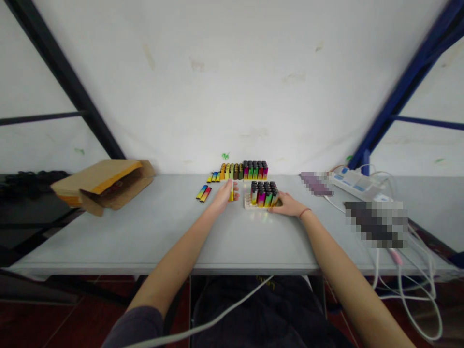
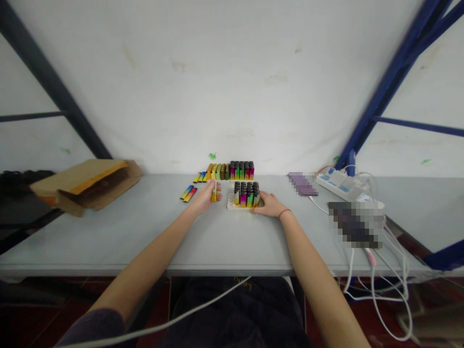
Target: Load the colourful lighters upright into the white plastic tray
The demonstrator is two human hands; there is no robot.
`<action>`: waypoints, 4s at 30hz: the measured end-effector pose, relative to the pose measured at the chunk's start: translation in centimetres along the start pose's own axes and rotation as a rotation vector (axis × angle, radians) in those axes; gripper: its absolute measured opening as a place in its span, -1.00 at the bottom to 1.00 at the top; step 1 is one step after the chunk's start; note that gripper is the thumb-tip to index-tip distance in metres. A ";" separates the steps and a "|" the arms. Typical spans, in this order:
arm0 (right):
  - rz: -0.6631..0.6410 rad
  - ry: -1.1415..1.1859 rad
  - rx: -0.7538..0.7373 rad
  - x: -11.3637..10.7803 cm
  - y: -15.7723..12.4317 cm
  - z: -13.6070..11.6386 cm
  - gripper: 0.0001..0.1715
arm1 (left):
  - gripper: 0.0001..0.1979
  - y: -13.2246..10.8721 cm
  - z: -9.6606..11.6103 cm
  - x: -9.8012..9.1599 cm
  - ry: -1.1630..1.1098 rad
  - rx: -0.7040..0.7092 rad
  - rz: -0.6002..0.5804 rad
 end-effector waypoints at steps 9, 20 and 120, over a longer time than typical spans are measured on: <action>-0.022 -0.010 0.000 0.2 0.0 0.1 -0.20 | -0.43 0.0 -0.4 1.3 -0.177 0.017 -0.060; -0.034 -0.021 0.030 0.3 -0.1 0.4 -0.20 | -0.55 0.1 -1.4 0.5 -0.250 -0.043 0.034; -0.029 -0.048 0.057 0.4 -0.1 0.7 -0.20 | -0.70 1.1 2.6 -2.5 0.848 0.333 0.231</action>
Point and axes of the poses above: each hand's wrist, its own y-axis towards the middle knuckle, its own x-axis out of the palm, z = x × y, the point moved 10 cm from there along y, towards the middle knuckle, and after that the axes turned 10 degrees about -x, right-handed, at the moved point
